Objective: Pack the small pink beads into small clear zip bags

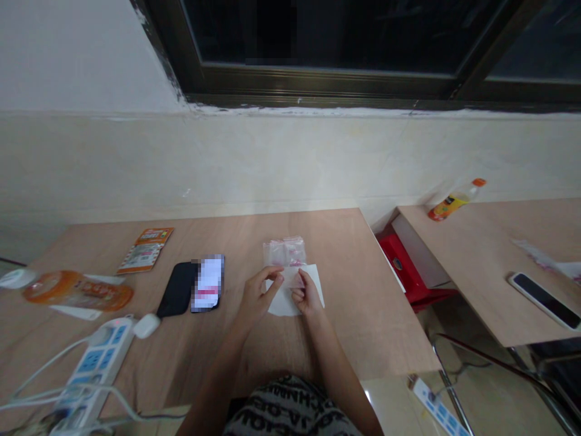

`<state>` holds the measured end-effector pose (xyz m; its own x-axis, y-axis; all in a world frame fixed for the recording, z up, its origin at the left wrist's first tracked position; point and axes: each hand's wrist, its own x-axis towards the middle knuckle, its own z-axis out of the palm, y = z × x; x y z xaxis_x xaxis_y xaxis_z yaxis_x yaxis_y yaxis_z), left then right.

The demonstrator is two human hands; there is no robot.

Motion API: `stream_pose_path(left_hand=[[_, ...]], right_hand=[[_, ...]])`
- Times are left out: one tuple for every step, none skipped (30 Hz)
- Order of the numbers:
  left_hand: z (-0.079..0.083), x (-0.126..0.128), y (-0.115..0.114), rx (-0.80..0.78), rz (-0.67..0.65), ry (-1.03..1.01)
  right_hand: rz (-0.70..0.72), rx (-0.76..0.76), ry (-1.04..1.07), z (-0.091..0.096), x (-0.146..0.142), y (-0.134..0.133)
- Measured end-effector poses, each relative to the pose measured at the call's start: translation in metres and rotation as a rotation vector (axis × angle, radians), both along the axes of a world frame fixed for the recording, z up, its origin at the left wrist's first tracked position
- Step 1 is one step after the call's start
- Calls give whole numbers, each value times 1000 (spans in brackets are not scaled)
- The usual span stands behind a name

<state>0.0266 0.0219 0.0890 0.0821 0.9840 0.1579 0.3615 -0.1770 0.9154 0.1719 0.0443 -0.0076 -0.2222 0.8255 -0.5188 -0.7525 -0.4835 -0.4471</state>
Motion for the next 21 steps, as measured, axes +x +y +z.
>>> stream_pose_path(left_hand=[[1, 0, 0, 3, 14, -4], [2, 0, 0, 8, 29, -6], [2, -1, 0, 16, 50, -8], [2, -2, -1, 25, 78, -10], [2, -4, -1, 36, 114, -13], [1, -6, -3, 48, 154, -14], [-1, -10, -4, 62, 190, -8], [-4, -13, -7, 79, 225, 4], [-8, -18, -10, 99, 254, 24], [-12, -23, -14, 116, 270, 53], [-18, -28, -19, 131, 303, 84], [-24, -32, -24, 133, 329, 118], [-32, -37, -29, 132, 343, 152], [-39, -41, -35, 127, 350, 179], [-47, -45, -40, 115, 359, 206], [-55, -47, -45, 86, 341, 230], [-62, -49, -49, 64, 336, 246], [-69, -50, -54, 29, 324, 262], [-75, -51, -58, -4, 311, 273], [-80, -51, -61, -32, 309, 280], [-84, -51, -65, -63, 307, 283]], right_hand=[[12, -20, 28, 0, 0, 0], [23, -33, 51, 0, -1, 0], [31, -33, 60, -1, -1, 0], [33, -21, 52, -2, -1, 0], [27, -4, 24, -3, -1, 1], [8, 18, -25, -5, 0, 2], [-27, 45, -99, -7, 0, 3], [-71, 79, -196, -10, 1, 4], [-120, 120, -309, -14, 2, 6], [-165, 168, -430, -17, 4, 8], [-198, 221, -551, -19, 6, 11], [-216, 276, -661, -22, 8, 13], [-221, 330, -757, -23, 10, 16], [-218, 382, -834, -24, 12, 18], [-213, 428, -894, -24, 13, 20], [-207, 466, -936, -24, 14, 21], [-205, 494, -963, -24, 14, 22], [-208, 512, -977, -24, 14, 22], [-214, 523, -985, -24, 14, 22], [-217, 529, -992, -24, 13, 21], [-213, 537, -1000, -25, 13, 20]])
